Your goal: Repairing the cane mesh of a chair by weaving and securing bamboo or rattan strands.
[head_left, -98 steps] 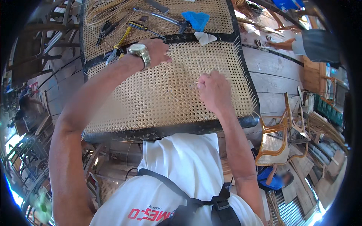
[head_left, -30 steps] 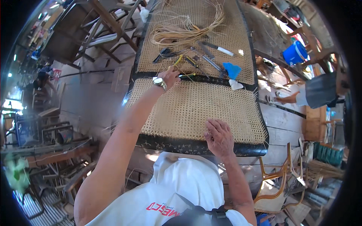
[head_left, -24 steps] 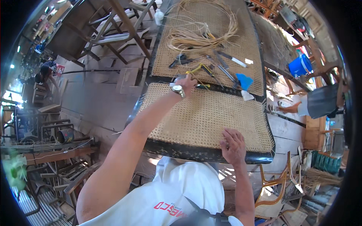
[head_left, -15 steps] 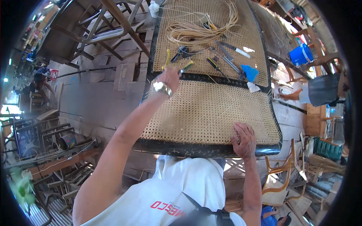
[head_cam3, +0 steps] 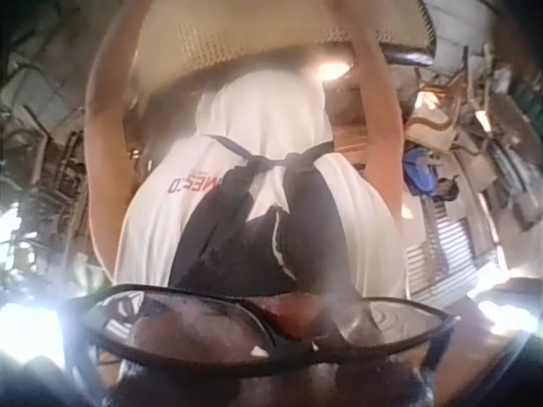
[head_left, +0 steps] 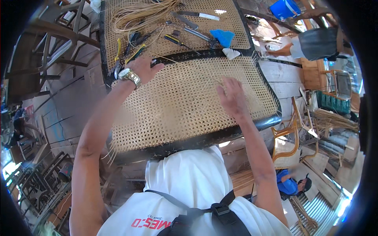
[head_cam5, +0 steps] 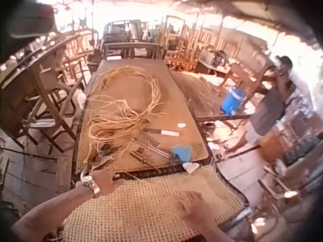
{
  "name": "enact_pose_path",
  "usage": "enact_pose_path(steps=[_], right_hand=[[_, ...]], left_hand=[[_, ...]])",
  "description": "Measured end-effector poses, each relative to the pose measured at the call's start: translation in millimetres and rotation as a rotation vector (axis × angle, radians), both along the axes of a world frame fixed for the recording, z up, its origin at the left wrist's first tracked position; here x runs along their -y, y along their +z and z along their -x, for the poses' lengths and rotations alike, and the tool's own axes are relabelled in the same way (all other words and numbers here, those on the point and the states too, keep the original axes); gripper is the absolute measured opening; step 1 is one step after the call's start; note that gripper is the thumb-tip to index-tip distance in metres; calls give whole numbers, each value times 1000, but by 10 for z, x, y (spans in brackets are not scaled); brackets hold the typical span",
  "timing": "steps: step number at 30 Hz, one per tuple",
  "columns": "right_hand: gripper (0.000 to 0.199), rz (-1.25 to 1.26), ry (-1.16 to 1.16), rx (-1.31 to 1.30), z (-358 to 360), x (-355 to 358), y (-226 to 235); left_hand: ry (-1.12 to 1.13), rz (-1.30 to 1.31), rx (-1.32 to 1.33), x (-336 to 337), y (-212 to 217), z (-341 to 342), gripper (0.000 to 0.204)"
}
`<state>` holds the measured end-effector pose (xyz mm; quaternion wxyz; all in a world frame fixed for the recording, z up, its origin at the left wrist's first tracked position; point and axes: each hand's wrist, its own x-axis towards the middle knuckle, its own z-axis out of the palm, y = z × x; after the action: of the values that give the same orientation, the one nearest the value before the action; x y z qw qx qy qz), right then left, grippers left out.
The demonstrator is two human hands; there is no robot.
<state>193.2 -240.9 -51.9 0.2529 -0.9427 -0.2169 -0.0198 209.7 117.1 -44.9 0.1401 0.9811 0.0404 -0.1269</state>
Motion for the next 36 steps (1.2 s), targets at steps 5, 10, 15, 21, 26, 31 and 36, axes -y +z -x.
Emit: enact_pose_path(steps=[5,10,15,21,26,31,36], right_hand=[[27,135,64,-77,-174,-182,-112],[15,-375,-89,-588,-424,-49,-27],[13,-1138,-353,-560,-791,326,840],[15,-764,-336,-450,-938,524,1193],[18,55,64,-592,-937,282,397],[17,20,73,-584,-822,316,189],[19,207,44,-536,-824,294,219]], left_hand=[[-108,185,-215,403,8,93,46],[-247,520,-172,977,-51,323,34],[-322,658,-55,1786,94,473,28],[-355,550,-149,2576,88,327,24],[-581,561,-40,2461,77,431,22],[-277,464,-281,1832,95,52,24],[-26,661,-803,1549,60,-530,30]])
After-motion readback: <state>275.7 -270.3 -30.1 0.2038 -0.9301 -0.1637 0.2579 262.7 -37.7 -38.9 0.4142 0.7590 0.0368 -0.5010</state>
